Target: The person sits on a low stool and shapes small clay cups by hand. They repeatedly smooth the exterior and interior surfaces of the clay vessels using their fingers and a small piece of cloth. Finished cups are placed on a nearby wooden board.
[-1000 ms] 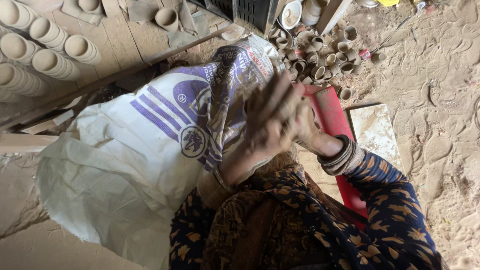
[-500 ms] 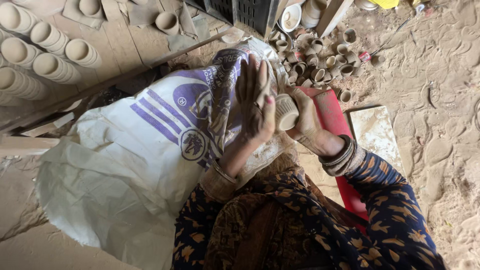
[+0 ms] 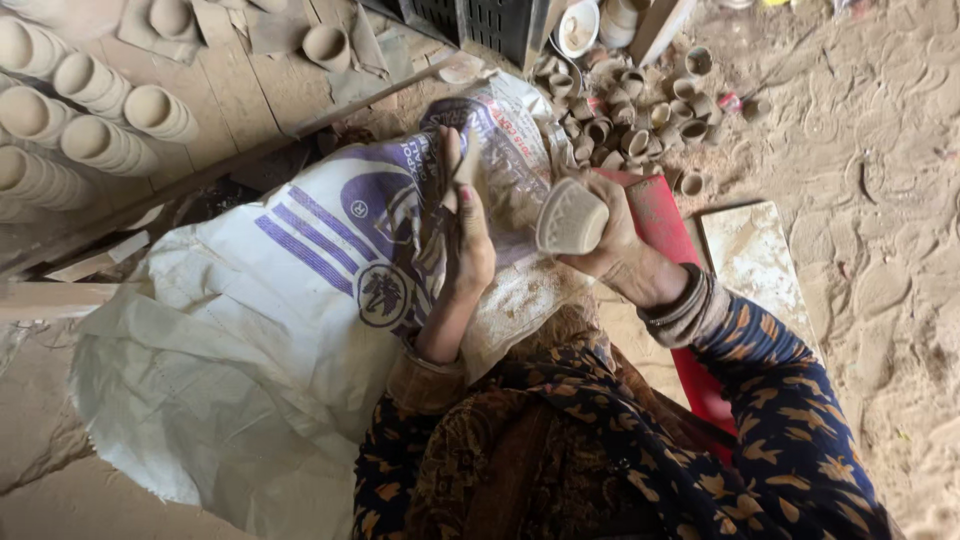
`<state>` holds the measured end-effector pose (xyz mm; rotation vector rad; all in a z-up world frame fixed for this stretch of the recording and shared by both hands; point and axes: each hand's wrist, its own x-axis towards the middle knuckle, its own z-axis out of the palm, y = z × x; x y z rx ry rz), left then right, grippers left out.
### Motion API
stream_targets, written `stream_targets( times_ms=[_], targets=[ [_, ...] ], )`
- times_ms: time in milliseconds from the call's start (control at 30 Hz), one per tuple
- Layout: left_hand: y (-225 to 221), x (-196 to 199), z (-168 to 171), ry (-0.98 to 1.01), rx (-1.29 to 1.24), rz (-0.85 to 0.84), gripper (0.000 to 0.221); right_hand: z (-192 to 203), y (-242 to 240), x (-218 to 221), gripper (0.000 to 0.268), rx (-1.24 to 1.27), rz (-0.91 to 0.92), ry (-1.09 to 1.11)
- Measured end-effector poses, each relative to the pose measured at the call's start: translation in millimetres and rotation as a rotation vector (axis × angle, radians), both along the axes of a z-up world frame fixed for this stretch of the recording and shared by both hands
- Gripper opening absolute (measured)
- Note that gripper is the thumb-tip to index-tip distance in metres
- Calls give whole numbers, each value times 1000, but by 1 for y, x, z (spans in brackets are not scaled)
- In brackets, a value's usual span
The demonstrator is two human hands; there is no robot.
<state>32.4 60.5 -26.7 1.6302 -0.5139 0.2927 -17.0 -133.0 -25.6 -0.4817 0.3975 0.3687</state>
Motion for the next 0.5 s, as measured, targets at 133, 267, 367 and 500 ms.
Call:
stream_targets(
  times_ms=[133,267,367,500],
  targets=[
    [2,-21,17,-101,-98,-104,72,-9,-11,-1,28,65,18,-8],
    [-25,-47,48,-422,11,44,60,-17,-10,6,28,-160,-61,-253],
    [-43,-65,41,-668,383,199,57,-33,0,-3,30,-913,-52,-539],
    [-36,-41,3,-289,318,-14,63,-39,9,-19,36,-1043,13,-599]
  ],
)
